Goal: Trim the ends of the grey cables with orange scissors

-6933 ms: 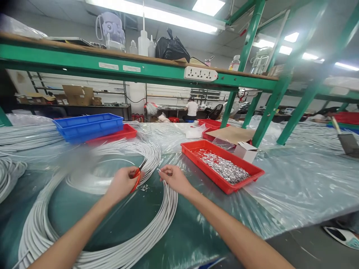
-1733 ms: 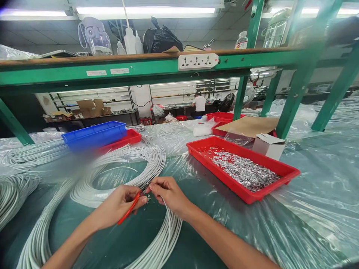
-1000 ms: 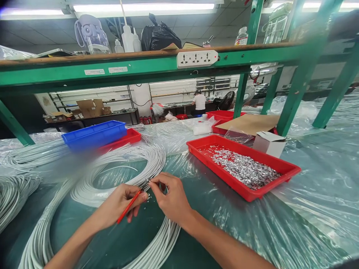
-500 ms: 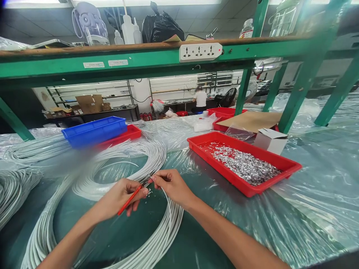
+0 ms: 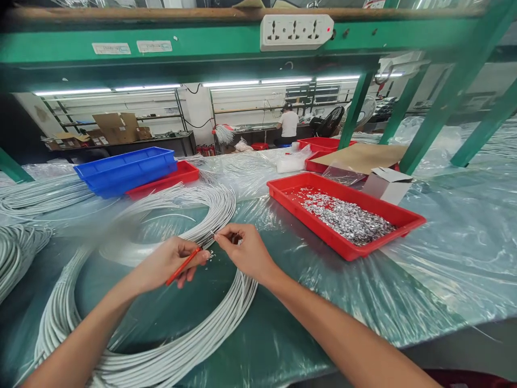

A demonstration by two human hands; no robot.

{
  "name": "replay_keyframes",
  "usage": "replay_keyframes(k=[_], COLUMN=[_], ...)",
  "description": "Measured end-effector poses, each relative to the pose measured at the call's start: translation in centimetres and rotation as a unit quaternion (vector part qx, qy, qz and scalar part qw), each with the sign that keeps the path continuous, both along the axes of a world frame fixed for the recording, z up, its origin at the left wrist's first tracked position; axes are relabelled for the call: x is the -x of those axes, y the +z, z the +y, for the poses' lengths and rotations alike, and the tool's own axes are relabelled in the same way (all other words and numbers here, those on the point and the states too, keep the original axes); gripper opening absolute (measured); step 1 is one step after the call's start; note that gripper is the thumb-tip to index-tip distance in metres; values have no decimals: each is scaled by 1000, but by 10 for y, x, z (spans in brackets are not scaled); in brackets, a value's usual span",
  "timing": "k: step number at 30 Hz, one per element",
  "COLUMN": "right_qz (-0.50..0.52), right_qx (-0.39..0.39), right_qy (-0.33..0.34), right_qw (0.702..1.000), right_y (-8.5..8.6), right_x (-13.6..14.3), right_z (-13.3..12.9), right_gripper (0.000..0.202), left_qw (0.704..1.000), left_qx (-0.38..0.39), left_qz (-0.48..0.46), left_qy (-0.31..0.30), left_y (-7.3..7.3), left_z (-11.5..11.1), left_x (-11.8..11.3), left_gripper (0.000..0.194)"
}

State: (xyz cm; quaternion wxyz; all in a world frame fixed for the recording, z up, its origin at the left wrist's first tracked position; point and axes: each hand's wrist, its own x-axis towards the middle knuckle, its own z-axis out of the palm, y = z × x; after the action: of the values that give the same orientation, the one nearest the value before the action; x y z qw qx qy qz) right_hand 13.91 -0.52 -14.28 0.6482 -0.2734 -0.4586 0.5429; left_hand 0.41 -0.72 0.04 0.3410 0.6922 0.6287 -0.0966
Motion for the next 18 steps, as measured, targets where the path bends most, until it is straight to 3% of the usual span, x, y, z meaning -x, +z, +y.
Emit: replay_keyframes(k=[9, 18], right_qz=[13, 71], right_qx=[17, 31], right_qy=[-35, -16], right_qw=[999, 997], right_y=[-1, 0], right_x=[4, 9], right_z=[-5, -5], right_gripper=[20, 25], left_qw=[1000, 995], left_qx=[3, -85], left_qz=[14, -21], left_qy=[10, 37], left_y=[0, -3], left_z=[-3, -1], left_x=[-3, -4], left_gripper=[43, 41])
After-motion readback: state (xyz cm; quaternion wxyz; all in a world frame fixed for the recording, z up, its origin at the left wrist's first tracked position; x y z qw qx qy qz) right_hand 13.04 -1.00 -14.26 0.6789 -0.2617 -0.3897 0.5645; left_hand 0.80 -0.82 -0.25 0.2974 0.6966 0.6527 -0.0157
